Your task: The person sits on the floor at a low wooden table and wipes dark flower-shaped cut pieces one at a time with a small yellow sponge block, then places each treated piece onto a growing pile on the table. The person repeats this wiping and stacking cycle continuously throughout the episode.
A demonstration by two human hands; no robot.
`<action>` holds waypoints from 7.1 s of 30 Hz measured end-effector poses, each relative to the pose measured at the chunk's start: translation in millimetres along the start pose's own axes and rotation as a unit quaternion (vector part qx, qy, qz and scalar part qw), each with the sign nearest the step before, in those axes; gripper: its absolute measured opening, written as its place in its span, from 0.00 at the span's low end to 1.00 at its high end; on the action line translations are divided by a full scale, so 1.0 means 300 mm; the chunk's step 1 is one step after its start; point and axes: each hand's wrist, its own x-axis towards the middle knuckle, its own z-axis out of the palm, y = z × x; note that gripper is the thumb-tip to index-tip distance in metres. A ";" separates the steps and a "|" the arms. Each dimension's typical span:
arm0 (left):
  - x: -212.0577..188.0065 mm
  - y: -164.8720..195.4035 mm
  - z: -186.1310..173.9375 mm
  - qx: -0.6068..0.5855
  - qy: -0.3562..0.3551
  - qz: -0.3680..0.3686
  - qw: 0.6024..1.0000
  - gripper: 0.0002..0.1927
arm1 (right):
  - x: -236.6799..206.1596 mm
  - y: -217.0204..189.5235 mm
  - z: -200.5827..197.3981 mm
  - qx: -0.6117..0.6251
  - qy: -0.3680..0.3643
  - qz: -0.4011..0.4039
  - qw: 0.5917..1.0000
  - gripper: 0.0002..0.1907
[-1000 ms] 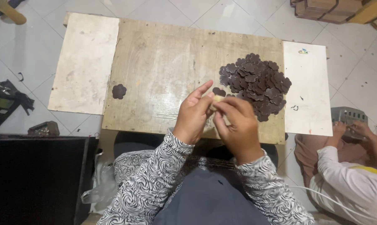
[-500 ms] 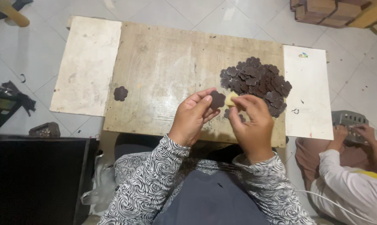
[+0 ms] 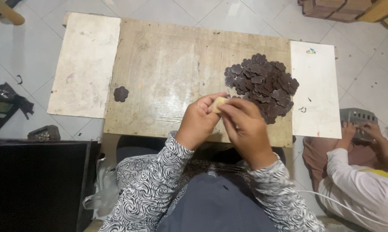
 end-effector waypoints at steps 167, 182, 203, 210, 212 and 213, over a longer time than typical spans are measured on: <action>0.003 -0.101 -0.002 -0.053 0.065 -0.083 0.993 0.13 | -0.044 0.090 0.045 -0.016 0.067 0.084 0.994 0.11; 0.002 -0.013 0.005 -0.134 0.050 -0.151 0.978 0.16 | -0.059 0.087 -0.035 0.083 0.044 0.149 0.984 0.10; 0.013 -0.015 -0.031 -0.153 0.133 -0.213 0.956 0.13 | -0.064 0.032 0.002 -0.028 -0.023 0.027 0.999 0.10; 0.003 -0.059 -0.031 -0.222 0.091 -0.184 0.953 0.13 | -0.059 0.026 0.052 -0.079 -0.044 -0.026 0.996 0.10; 0.005 -0.074 -0.049 -0.212 0.114 -0.193 0.951 0.13 | -0.058 0.032 0.033 -0.083 -0.034 -0.006 0.996 0.10; 0.006 -0.082 -0.053 -0.208 0.119 -0.202 0.950 0.13 | -0.061 0.032 0.023 -0.081 -0.017 0.015 0.996 0.10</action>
